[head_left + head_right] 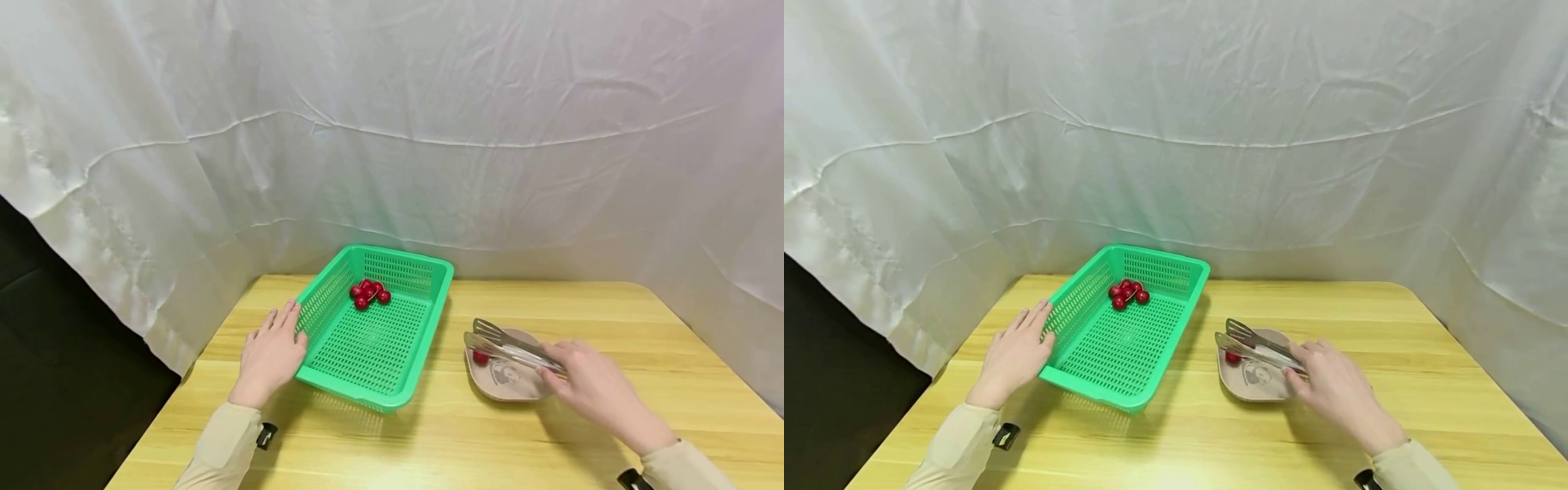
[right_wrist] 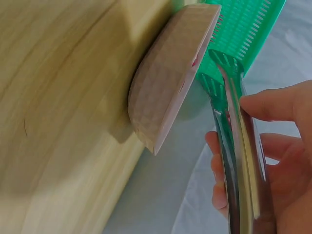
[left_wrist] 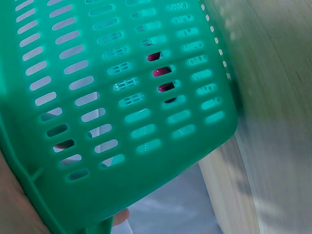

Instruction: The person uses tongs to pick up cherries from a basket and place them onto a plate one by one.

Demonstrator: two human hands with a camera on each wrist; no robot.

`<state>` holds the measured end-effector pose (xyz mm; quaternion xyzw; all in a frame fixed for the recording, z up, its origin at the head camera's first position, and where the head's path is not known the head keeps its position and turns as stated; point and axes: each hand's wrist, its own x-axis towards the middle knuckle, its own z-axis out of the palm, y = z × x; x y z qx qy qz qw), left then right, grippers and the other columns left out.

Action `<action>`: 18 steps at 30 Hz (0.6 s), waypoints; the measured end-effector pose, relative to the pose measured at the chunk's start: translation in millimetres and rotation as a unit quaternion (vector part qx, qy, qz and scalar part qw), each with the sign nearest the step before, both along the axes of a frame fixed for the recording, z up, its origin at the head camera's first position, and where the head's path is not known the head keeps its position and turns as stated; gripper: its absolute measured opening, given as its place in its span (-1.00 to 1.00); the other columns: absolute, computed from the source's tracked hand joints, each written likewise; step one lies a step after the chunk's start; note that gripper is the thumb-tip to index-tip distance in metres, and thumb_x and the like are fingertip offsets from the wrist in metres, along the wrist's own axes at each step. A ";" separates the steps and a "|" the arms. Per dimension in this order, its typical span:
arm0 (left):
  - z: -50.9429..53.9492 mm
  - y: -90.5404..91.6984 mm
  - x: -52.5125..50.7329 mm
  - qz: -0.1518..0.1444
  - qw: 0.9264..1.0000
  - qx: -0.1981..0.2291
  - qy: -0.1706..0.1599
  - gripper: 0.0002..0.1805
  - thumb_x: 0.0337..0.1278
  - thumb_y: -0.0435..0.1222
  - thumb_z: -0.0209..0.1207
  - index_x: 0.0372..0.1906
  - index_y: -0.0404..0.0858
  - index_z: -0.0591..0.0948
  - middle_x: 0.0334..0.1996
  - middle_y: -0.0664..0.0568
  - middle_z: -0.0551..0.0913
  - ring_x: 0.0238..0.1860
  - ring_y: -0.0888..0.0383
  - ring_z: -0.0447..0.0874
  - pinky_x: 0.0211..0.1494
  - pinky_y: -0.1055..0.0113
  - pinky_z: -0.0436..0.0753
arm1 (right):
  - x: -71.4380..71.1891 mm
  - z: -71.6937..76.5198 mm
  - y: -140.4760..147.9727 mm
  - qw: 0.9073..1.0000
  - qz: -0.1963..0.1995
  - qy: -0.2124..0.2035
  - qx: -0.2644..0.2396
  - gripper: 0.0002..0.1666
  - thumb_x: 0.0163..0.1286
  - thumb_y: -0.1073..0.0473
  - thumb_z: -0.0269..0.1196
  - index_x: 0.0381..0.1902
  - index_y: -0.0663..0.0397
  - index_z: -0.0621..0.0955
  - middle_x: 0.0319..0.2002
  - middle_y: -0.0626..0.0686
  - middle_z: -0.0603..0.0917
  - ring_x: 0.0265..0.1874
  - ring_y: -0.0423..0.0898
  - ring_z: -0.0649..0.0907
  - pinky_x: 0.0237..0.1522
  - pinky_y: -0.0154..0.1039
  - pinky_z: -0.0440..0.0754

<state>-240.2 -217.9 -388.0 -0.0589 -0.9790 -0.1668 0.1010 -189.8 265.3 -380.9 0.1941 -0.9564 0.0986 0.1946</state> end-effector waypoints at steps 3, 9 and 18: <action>0.3 0.5 0.0 0.000 1.000 -0.002 0.003 -0.37 0.47 -0.16 -0.19 0.54 -0.28 0.12 0.55 -0.11 0.01 0.49 -0.30 -0.06 0.34 -0.38 0.07 | -0.1 -0.5 -1.1 1.000 0.001 0.000 -0.001 -0.48 0.12 0.15 0.45 0.03 0.29 0.67 -0.17 0.19 0.72 -0.23 0.15 0.67 -0.31 0.13 0.66; -0.9 0.3 0.2 0.000 1.000 0.001 0.002 -0.37 0.47 -0.16 -0.19 0.54 -0.27 0.12 0.55 -0.11 0.01 0.49 -0.29 -0.06 0.34 -0.39 0.08 | -1.7 1.0 -5.4 1.000 0.008 0.011 -0.016 -0.49 0.14 0.15 0.43 0.04 0.26 0.67 -0.15 0.21 0.72 -0.20 0.20 0.67 -0.28 0.18 0.65; -1.2 0.0 -0.8 0.000 1.000 0.006 0.002 -0.37 0.47 -0.15 -0.19 0.54 -0.27 0.12 0.55 -0.10 0.01 0.49 -0.28 -0.06 0.33 -0.38 0.09 | -7.7 11.1 -19.1 0.998 0.024 0.029 -0.046 -0.45 0.26 0.15 0.38 0.19 0.19 0.58 -0.07 0.21 0.69 -0.17 0.13 0.64 -0.30 0.10 0.64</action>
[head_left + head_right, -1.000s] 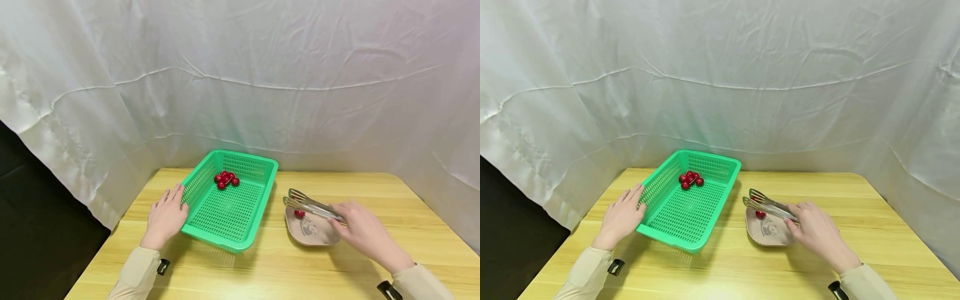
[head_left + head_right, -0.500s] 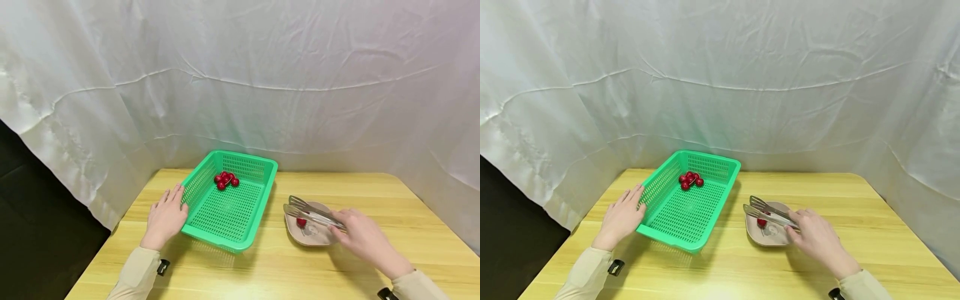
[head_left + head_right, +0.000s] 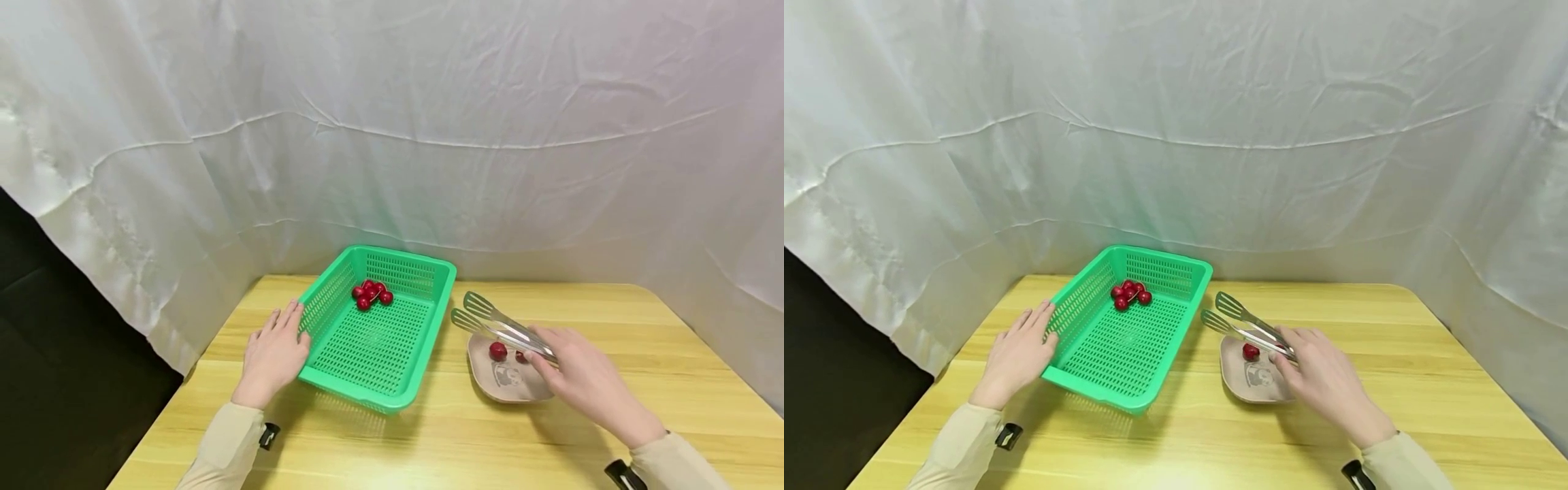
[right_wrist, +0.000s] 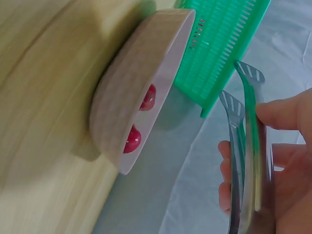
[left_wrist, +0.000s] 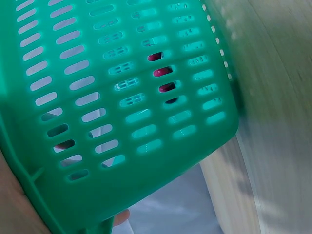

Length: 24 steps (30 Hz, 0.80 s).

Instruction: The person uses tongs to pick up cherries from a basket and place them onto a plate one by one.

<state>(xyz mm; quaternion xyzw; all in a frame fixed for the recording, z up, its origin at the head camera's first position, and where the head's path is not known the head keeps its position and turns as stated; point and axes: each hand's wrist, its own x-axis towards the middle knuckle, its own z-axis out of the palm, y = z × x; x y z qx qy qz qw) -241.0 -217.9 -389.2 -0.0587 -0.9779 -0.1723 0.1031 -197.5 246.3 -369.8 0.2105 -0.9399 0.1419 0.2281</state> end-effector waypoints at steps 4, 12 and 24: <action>0.5 0.1 0.0 0.000 1.000 0.000 0.000 -0.36 0.47 -0.15 -0.18 0.54 -0.27 0.12 0.55 -0.10 0.01 0.49 -0.28 -0.06 0.33 -0.38 0.08 | -4.6 2.2 -9.0 1.000 0.020 0.021 -0.004 -0.43 0.24 0.19 0.38 0.19 0.28 0.56 -0.01 0.26 0.67 -0.03 0.22 0.63 -0.06 0.22 0.58; -0.7 0.1 0.6 0.002 1.000 0.000 -0.001 -0.36 0.47 -0.14 -0.19 0.54 -0.27 0.12 0.55 -0.10 0.01 0.49 -0.28 -0.06 0.34 -0.39 0.07 | -20.8 5.4 -32.8 0.999 0.037 0.027 0.001 -0.44 0.24 0.19 0.40 0.17 0.26 0.57 0.00 0.22 0.68 -0.01 0.18 0.62 -0.01 0.16 0.58; -0.3 0.7 0.3 0.003 1.000 0.000 -0.001 -0.36 0.47 -0.13 -0.20 0.54 -0.26 0.12 0.55 -0.09 0.01 0.50 -0.27 -0.07 0.35 -0.39 0.05 | -59.3 8.7 -65.3 0.998 0.057 0.011 0.026 -0.45 0.31 0.12 0.35 0.19 0.29 0.57 -0.03 0.20 0.68 -0.01 0.17 0.61 0.01 0.12 0.58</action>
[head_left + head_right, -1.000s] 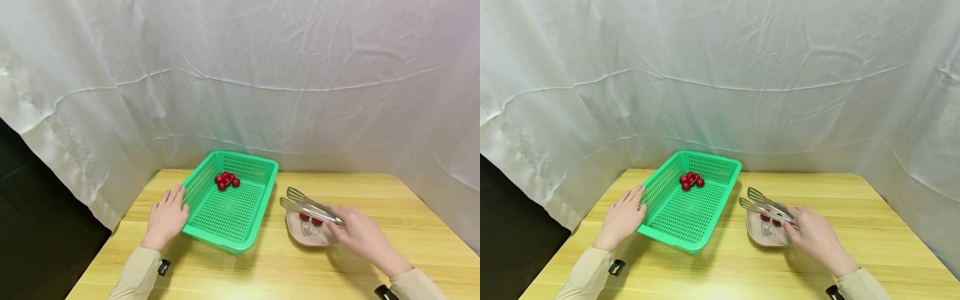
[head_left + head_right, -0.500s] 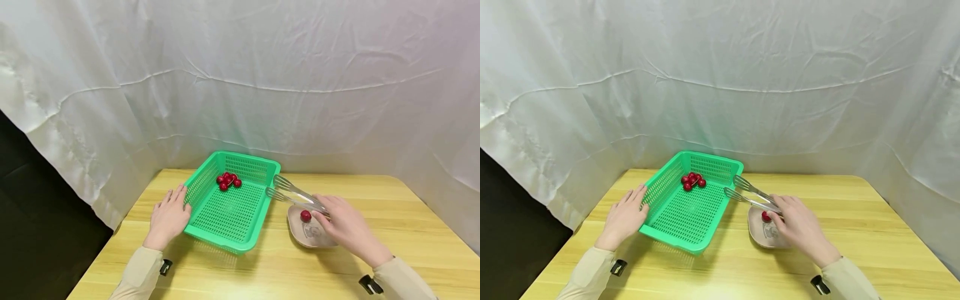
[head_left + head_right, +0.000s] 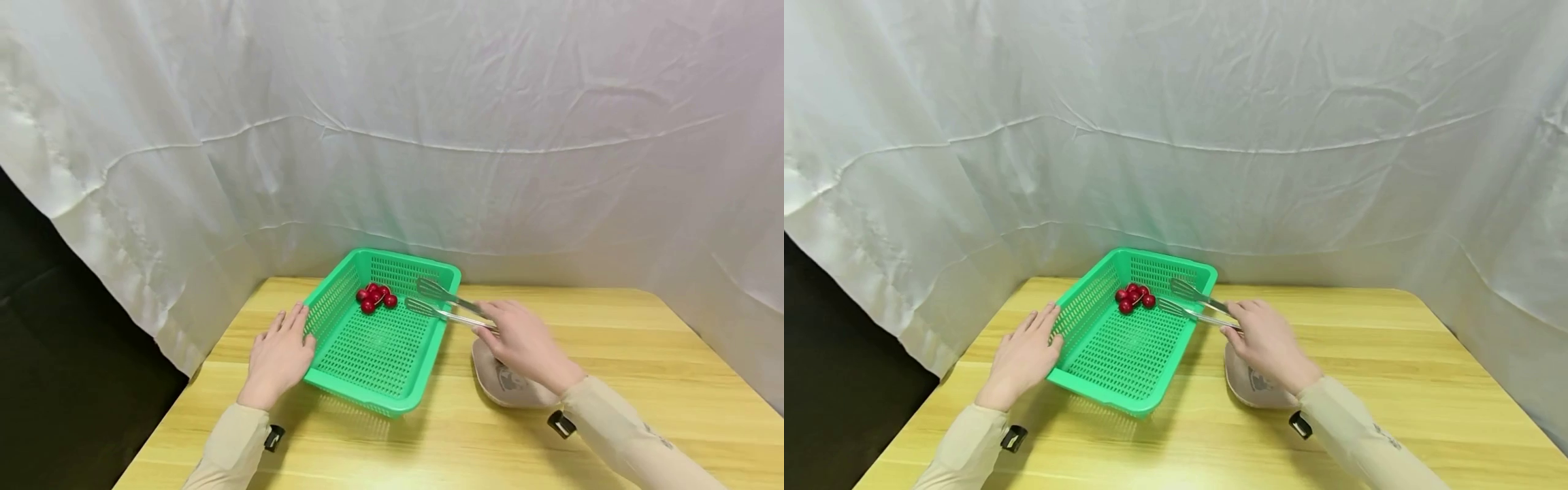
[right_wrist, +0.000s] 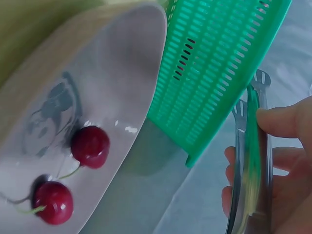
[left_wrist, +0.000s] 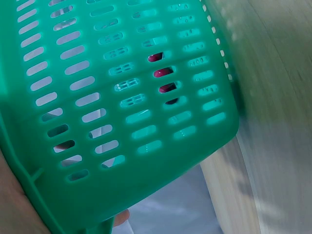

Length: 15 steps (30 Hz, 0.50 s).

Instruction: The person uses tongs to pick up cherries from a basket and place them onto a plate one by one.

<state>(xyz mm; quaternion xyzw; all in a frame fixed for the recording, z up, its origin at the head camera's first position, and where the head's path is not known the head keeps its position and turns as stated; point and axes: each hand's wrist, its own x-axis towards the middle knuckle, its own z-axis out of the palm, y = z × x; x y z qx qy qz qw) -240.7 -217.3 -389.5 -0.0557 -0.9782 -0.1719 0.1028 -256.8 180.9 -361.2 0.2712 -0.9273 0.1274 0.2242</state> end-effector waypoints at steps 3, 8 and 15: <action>0.0 0.9 -0.3 -0.002 1.000 -0.003 0.002 -0.36 0.47 -0.13 -0.20 0.54 -0.26 0.13 0.55 -0.09 0.02 0.49 -0.27 -0.05 0.35 -0.38 0.08 | -6.5 1.8 -6.9 1.000 0.002 -0.012 0.011 -0.46 0.33 0.11 0.34 0.18 0.32 0.57 -0.03 0.21 0.68 -0.01 0.18 0.61 -0.01 0.13 0.59; 1.4 1.5 -0.6 -0.004 1.000 -0.001 0.010 -0.36 0.46 -0.13 -0.19 0.53 -0.27 0.15 0.54 -0.10 0.04 0.49 -0.28 -0.03 0.35 -0.37 0.09 | -20.0 8.4 -18.8 0.999 0.003 -0.027 0.023 -0.48 0.36 0.11 0.31 0.17 0.30 0.58 -0.02 0.22 0.68 -0.03 0.17 0.61 -0.03 0.13 0.59; 2.3 0.2 0.8 -0.003 1.000 -0.004 0.003 -0.36 0.47 -0.13 -0.19 0.54 -0.27 0.13 0.55 -0.10 0.01 0.49 -0.28 -0.05 0.35 -0.37 0.09 | -31.9 15.8 -35.2 0.998 -0.008 -0.033 0.062 -0.45 0.36 0.08 0.31 0.18 0.33 0.56 0.03 0.24 0.66 0.02 0.16 0.58 0.04 0.09 0.58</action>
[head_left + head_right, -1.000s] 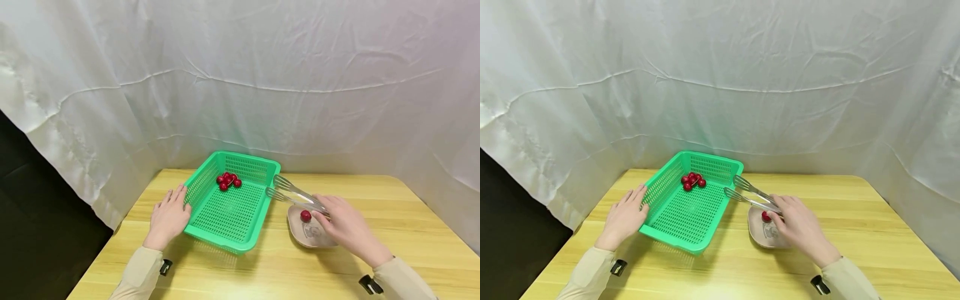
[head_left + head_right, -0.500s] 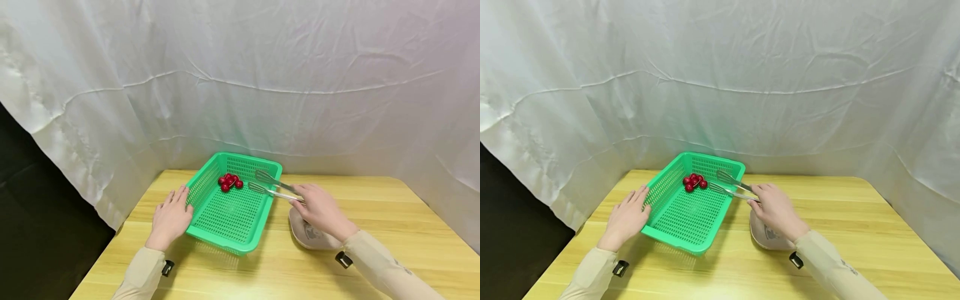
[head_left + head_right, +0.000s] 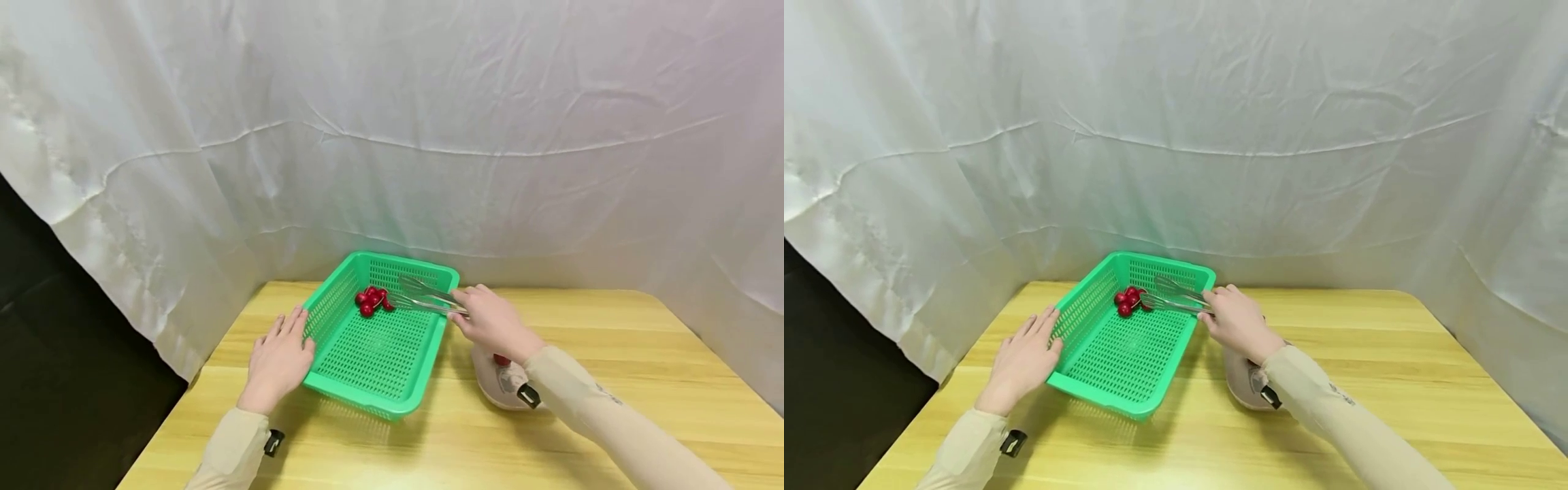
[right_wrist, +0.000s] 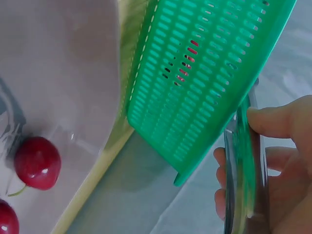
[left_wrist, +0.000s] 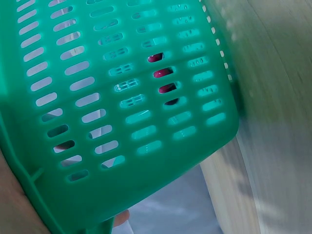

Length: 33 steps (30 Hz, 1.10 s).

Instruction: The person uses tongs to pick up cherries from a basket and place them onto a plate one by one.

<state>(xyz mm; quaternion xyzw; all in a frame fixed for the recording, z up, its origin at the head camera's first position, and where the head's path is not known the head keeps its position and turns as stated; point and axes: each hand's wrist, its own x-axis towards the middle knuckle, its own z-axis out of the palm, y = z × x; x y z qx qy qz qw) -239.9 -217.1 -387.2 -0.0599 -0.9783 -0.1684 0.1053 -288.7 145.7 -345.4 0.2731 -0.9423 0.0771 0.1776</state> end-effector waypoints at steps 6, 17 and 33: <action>1.5 -1.6 -1.3 0.000 1.000 -0.002 0.009 -0.36 0.47 -0.13 -0.20 0.53 -0.27 0.14 0.54 -0.11 0.04 0.49 -0.28 -0.03 0.35 -0.36 0.11 | -7.3 2.5 -10.7 1.000 -0.009 0.015 0.014 -0.47 0.36 0.08 0.31 0.16 0.33 0.57 -0.06 0.20 0.67 -0.07 0.13 0.59 -0.05 0.03 0.62; -0.7 -2.2 -1.7 -0.004 1.000 0.000 0.008 -0.36 0.46 -0.13 -0.17 0.54 -0.26 0.14 0.55 -0.08 0.02 0.50 -0.27 -0.07 0.33 -0.38 0.11 | -28.8 5.4 -37.5 0.996 -0.015 0.010 0.091 -0.66 0.38 0.11 0.28 0.00 0.23 0.63 -0.22 0.11 0.66 -0.21 0.06 0.54 -0.19 -0.03 0.64; -2.5 -16.8 9.9 0.004 1.000 0.004 0.008 -0.37 0.47 -0.14 -0.15 0.53 -0.30 0.14 0.53 -0.15 0.04 0.47 -0.33 -0.06 0.32 -0.45 0.01 | -41.4 -3.6 -92.4 0.991 -0.063 -0.041 0.112 -0.80 0.38 0.09 0.27 -0.46 -0.03 0.58 -0.41 0.00 0.59 -0.32 0.00 0.49 -0.29 -0.06 0.58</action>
